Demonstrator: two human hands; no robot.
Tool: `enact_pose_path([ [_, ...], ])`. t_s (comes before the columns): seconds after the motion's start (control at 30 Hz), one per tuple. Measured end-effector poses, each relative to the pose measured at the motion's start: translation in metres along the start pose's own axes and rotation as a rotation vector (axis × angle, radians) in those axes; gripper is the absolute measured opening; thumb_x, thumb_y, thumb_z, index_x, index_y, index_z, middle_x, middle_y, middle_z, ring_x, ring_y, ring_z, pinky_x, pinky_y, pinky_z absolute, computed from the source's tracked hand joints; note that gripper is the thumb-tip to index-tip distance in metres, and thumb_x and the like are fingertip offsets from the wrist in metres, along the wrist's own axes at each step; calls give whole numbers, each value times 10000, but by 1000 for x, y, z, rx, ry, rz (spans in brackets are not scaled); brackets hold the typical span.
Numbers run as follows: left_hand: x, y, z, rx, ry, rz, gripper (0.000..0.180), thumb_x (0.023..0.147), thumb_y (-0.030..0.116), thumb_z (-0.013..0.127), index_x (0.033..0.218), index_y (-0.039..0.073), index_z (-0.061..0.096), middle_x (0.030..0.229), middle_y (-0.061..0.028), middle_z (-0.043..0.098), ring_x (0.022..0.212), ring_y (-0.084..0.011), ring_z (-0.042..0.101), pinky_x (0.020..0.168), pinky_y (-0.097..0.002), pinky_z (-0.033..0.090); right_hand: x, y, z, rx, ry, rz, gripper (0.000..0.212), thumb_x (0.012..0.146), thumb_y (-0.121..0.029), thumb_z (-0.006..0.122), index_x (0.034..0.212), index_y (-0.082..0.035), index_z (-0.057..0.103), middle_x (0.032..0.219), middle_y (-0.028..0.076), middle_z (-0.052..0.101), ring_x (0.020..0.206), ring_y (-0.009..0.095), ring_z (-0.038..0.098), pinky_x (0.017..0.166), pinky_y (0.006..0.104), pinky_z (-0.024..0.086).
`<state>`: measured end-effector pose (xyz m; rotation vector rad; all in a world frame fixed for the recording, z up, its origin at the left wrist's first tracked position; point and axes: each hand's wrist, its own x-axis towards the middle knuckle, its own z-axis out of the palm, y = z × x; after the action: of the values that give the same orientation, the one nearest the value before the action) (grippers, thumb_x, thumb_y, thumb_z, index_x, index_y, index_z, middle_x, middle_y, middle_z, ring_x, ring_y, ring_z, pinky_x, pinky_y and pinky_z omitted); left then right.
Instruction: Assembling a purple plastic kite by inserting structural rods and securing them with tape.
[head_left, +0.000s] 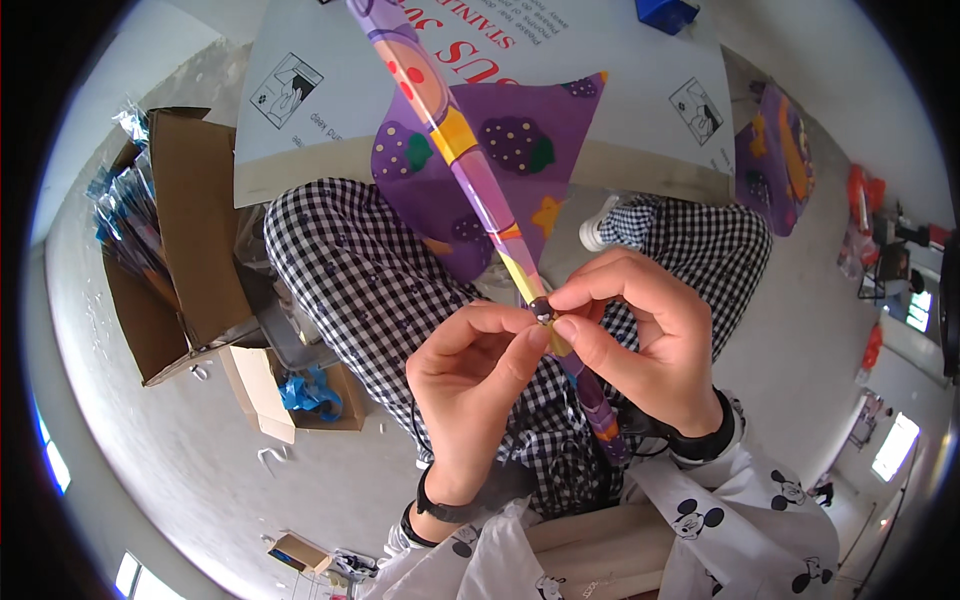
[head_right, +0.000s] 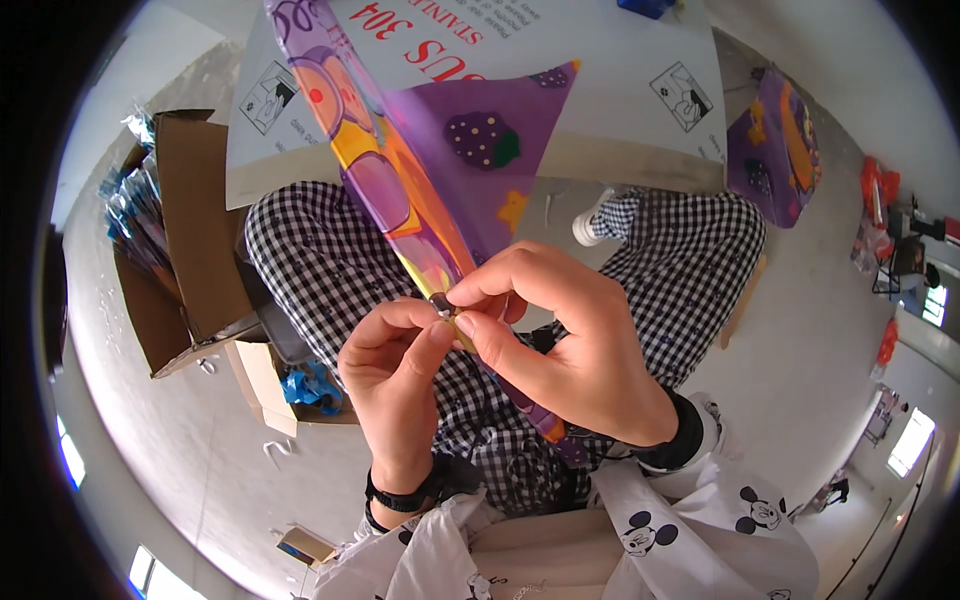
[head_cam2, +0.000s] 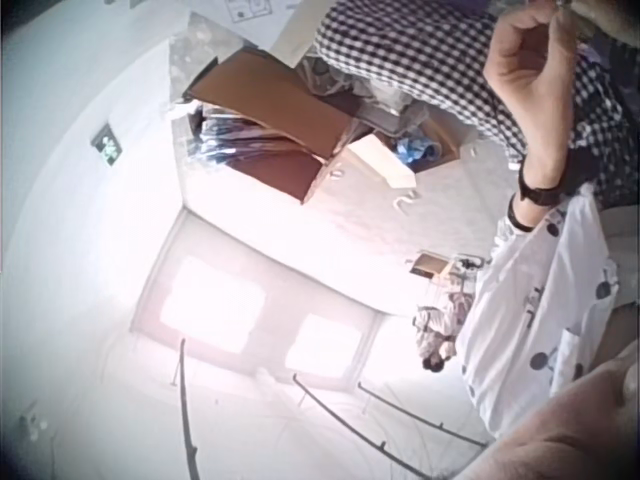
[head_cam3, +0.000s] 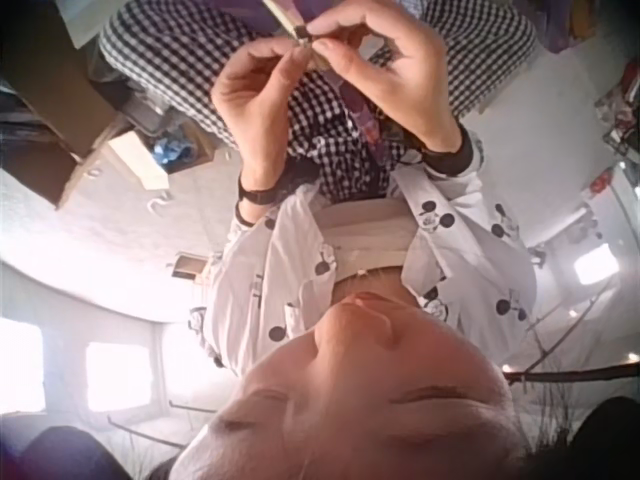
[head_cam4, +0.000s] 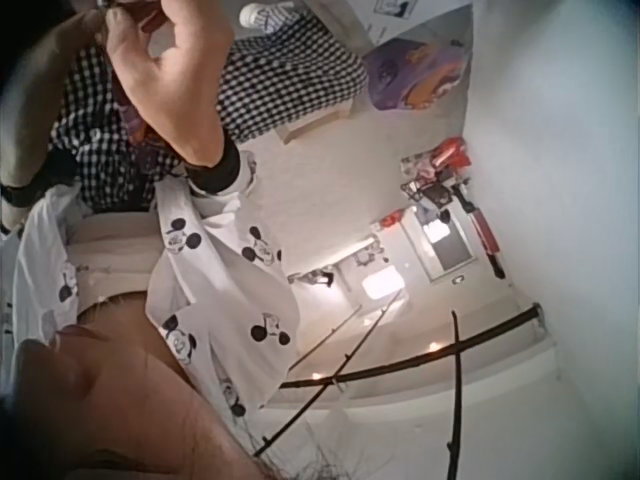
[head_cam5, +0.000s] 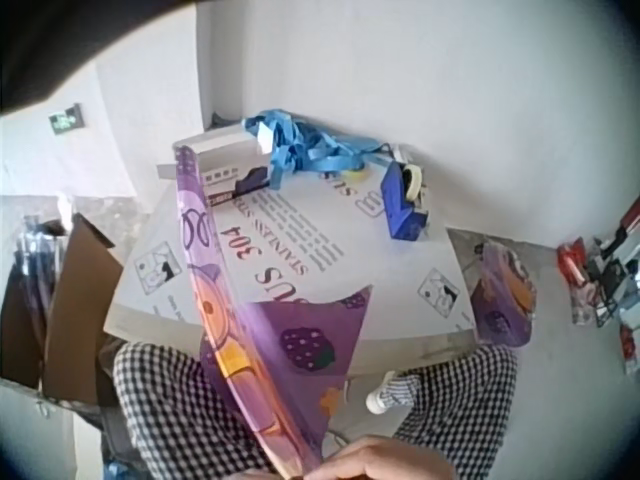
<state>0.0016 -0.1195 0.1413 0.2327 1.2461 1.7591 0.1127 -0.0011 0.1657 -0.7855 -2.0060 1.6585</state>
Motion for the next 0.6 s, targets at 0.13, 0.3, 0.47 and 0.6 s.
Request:
enact_pose_path([
  [0.13,0,5,1,7,-6,-8,91,850,-33,671,932,-56,640,892,-52,656,801,-88,632,703,-187,490,0,-2,0,18,-10,23,140,790,39,674,925,34,634,877,81,622,767,134,576,693,247,458],
  [0.3,0,7,3,88,0,-20,93,850,-30,666,935,-56,638,887,-47,647,794,-87,629,702,-187,489,-1,0,0,-10,12,29,153,768,25,658,916,3,629,819,48,631,713,111,612,663,238,484],
  [0.47,-1,9,4,142,23,-20,94,837,-23,675,917,-58,641,872,-45,644,778,-86,631,697,-195,499,0,-2,0,-21,8,13,161,748,41,656,901,5,623,806,50,626,701,113,625,654,241,490],
  [0.6,-2,14,9,213,51,-16,87,824,-23,682,895,-58,645,854,-47,643,760,-90,637,698,-207,516,1,-5,1,-55,6,-17,177,729,69,655,891,10,614,807,61,622,705,130,655,648,246,517],
])
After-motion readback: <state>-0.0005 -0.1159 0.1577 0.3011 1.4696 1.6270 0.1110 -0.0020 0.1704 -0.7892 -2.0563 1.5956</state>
